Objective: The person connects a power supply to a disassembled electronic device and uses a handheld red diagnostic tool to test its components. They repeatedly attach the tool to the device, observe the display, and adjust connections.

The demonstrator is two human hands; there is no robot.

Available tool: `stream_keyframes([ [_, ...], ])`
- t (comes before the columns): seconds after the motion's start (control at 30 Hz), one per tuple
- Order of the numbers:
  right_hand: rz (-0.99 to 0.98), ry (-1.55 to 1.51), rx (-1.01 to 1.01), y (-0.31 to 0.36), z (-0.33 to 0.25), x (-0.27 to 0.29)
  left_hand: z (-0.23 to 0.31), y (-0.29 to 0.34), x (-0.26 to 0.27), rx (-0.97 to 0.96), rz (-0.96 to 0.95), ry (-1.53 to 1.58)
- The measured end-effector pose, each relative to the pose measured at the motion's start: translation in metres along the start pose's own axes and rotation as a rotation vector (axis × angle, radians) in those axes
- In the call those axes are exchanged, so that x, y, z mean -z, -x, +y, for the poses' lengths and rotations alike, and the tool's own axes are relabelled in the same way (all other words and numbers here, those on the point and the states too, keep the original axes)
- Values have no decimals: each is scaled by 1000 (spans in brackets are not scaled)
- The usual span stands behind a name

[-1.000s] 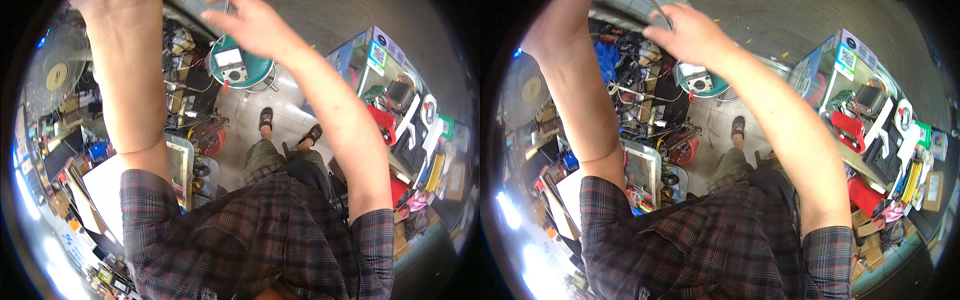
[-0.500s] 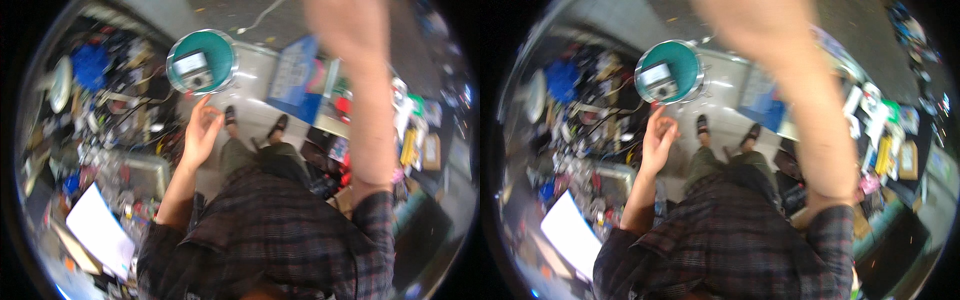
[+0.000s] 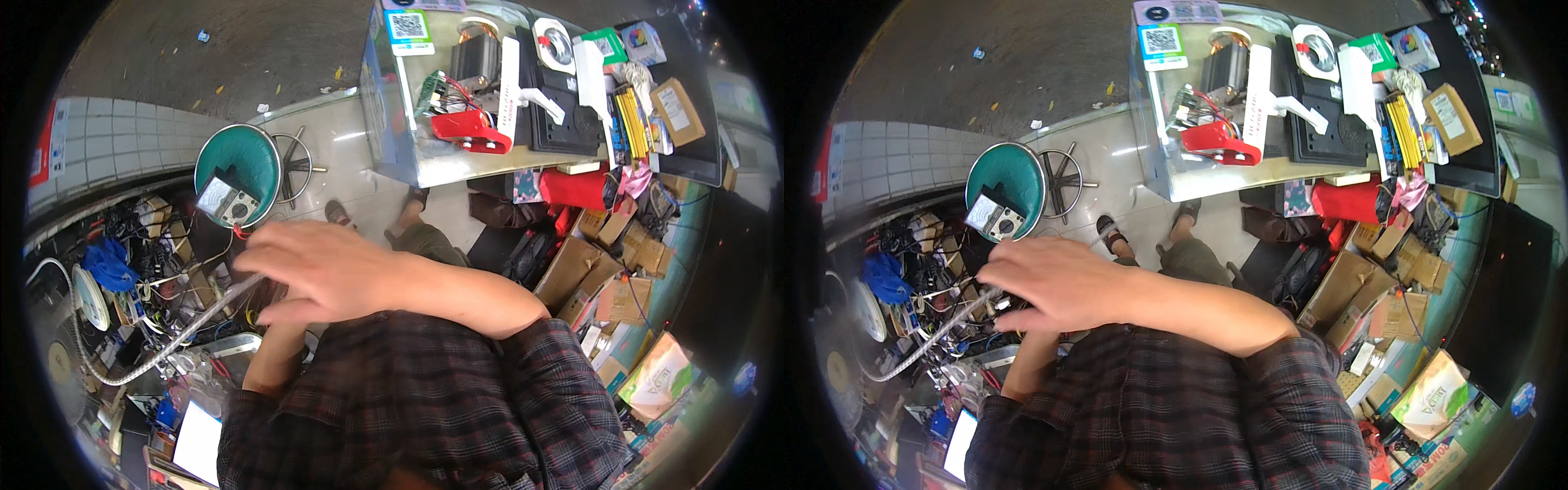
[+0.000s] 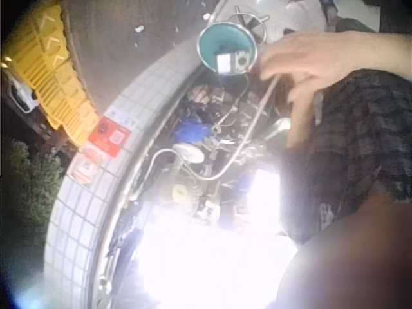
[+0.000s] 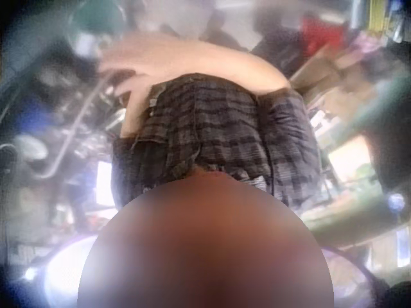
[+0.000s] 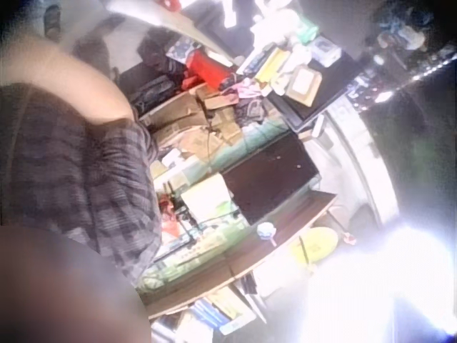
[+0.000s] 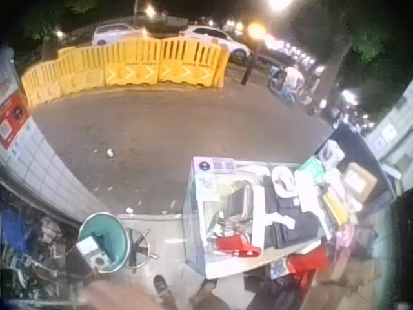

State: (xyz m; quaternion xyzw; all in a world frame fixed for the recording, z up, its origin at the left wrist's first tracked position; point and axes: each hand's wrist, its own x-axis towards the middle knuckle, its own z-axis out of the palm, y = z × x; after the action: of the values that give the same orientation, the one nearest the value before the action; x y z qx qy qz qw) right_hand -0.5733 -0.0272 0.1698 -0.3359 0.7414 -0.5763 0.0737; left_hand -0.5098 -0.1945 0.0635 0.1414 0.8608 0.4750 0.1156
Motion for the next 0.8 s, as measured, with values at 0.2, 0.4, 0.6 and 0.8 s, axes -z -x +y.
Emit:
stream_keyframes([
  [0.2,-65,-395,-763,160,105,9,73,-2,-37,105,-40,861],
  [0.4,-219,-220,-784,268,153,24,120,-38,-60,295,205,1392],
  [0.6,-245,-284,-1036,310,172,82,126,-58,-72,421,415,1433],
  [0.8,93,-70,-1040,365,178,110,95,-74,-72,435,400,1319],
])
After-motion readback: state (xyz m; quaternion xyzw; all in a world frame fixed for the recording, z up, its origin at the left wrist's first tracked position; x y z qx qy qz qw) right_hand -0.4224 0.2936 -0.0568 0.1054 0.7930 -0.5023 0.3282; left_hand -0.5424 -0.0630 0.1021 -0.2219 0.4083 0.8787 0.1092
